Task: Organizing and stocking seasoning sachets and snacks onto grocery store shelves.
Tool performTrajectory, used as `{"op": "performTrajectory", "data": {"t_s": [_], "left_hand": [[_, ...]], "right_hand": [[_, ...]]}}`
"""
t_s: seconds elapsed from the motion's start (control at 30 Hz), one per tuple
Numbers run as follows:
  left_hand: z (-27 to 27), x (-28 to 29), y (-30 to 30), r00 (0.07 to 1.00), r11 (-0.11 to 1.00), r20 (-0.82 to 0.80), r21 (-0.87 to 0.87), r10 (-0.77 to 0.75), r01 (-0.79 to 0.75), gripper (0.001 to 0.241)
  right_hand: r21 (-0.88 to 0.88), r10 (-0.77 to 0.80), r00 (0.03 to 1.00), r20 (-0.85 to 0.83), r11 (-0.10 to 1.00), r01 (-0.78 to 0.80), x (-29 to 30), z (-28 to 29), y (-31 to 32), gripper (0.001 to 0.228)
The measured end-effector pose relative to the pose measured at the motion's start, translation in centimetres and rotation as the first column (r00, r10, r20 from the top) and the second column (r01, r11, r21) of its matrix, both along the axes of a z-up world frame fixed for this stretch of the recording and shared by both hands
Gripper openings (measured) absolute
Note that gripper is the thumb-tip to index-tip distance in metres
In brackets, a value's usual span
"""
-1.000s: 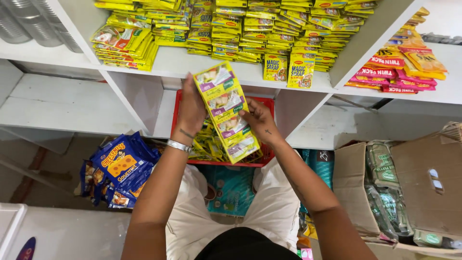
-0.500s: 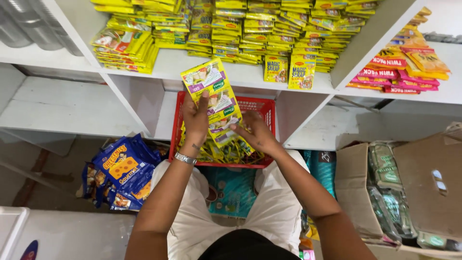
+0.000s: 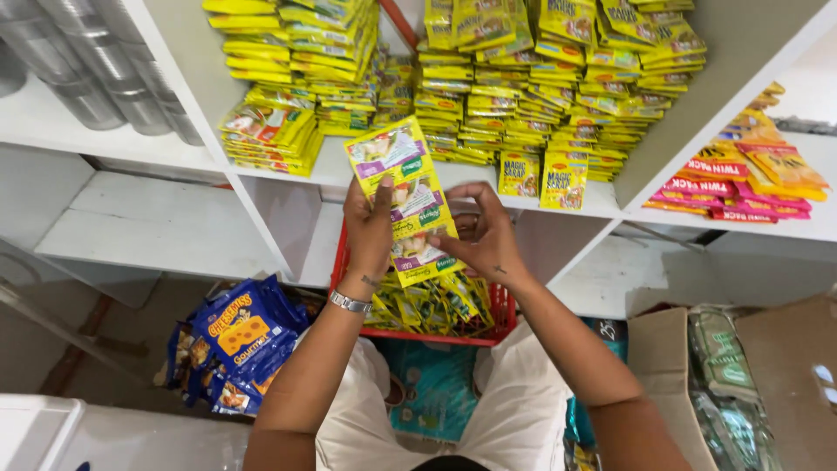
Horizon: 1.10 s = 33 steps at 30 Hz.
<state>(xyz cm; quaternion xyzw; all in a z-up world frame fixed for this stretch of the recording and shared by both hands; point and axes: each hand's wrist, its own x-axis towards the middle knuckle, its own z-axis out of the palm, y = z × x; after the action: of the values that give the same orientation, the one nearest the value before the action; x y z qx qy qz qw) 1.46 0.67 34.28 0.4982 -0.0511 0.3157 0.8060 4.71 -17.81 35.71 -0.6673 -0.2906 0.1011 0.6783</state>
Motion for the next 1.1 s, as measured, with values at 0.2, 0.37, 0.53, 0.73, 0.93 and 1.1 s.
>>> {"op": "performTrajectory", "data": {"t_s": [0.2,0.37,0.53,0.73,0.93,1.1], "left_hand": [[-2.0,5.6,4.5,0.986,0.975,-0.048,-0.166,-0.161,0.151,0.035],[-8.1,11.3,8.2,0.925,0.799,0.004,0.501,0.381,-0.332,0.032],[-8.9,11.7,8.7,0.64,-0.097,0.587,0.77,0.496,-0.631,0.028],[-10.1,13.3,9.4,0.572,-0.148,0.635,0.726,0.519,-0.671,0.026],[-10.5,13.5,9.6,0.523,-0.158,0.677,0.677,0.518,-0.719,0.026],[-10.7,13.5,9.4,0.541,-0.128,0.65,0.694,0.534,-0.709,0.023]], "right_hand": [[-0.106,0.151,0.975,0.164,0.985,-0.135,3.5,5.6,3.2,0.097],[-0.056,0.173,0.822,0.543,0.984,-0.17,10.1,11.1,7.3,0.097],[0.163,0.026,0.88,0.473,0.98,-0.117,19.5,15.0,14.8,0.082],[0.26,-0.183,0.858,0.479,0.964,0.06,30.0,16.5,25.6,0.059],[-0.2,-0.201,0.676,0.709,0.862,0.466,34.9,11.5,28.6,0.037],[-0.166,-0.188,0.679,0.71,0.892,0.421,35.6,11.8,29.0,0.041]]}}
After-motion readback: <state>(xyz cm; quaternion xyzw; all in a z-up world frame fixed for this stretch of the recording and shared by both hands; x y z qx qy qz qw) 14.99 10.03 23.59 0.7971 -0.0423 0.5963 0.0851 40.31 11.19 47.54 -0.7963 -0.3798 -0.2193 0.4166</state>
